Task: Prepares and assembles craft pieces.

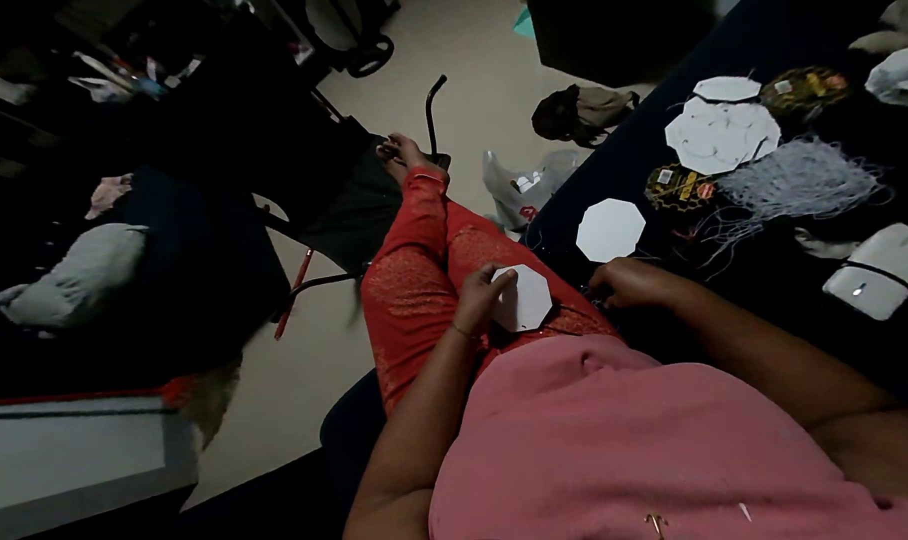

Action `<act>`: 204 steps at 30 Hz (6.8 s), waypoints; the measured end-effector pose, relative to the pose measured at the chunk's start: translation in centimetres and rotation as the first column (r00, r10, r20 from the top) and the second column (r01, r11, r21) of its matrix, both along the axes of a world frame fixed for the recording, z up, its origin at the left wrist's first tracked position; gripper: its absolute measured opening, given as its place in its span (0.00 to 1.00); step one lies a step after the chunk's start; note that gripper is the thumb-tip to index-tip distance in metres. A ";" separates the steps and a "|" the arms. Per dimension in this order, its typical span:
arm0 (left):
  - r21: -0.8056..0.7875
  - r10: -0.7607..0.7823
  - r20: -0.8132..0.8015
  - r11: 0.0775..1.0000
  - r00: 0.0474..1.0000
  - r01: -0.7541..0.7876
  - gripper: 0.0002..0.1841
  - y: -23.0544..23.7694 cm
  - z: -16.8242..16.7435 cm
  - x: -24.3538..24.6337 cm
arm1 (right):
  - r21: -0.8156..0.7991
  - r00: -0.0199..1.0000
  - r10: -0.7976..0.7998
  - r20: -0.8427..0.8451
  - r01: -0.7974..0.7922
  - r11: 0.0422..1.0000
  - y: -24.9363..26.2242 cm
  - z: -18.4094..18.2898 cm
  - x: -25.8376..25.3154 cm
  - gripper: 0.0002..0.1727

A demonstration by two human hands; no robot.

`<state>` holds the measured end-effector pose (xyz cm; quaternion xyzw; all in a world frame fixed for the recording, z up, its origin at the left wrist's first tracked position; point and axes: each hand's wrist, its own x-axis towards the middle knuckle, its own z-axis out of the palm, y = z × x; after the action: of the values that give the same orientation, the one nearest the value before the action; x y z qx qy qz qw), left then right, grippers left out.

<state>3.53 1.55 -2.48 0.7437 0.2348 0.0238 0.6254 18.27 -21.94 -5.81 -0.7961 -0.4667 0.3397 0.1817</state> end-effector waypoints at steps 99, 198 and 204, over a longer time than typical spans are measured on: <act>0.061 0.314 0.267 0.938 0.911 -0.341 0.12 2.9 -0.8 -4.4 | 0.366 0.996 0.023 0.082 -0.052 0.929 7.9 2.5 -6.2 0.13; 0.617 -0.210 0.371 0.784 0.905 -0.071 0.13 -1.4 1.3 -3.7 | 0.844 0.886 -0.420 0.195 0.067 0.533 7.5 3.4 -6.9 0.11; 0.663 -0.251 0.359 0.746 0.899 -0.057 0.14 -1.4 1.1 -3.6 | 0.852 0.875 -0.439 0.204 0.063 0.520 7.6 3.1 -6.7 0.10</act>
<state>-0.12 0.16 -1.34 0.9032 0.0287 0.2333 0.3590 11.56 -14.38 -2.66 -0.7277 -0.4734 -0.1172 0.4822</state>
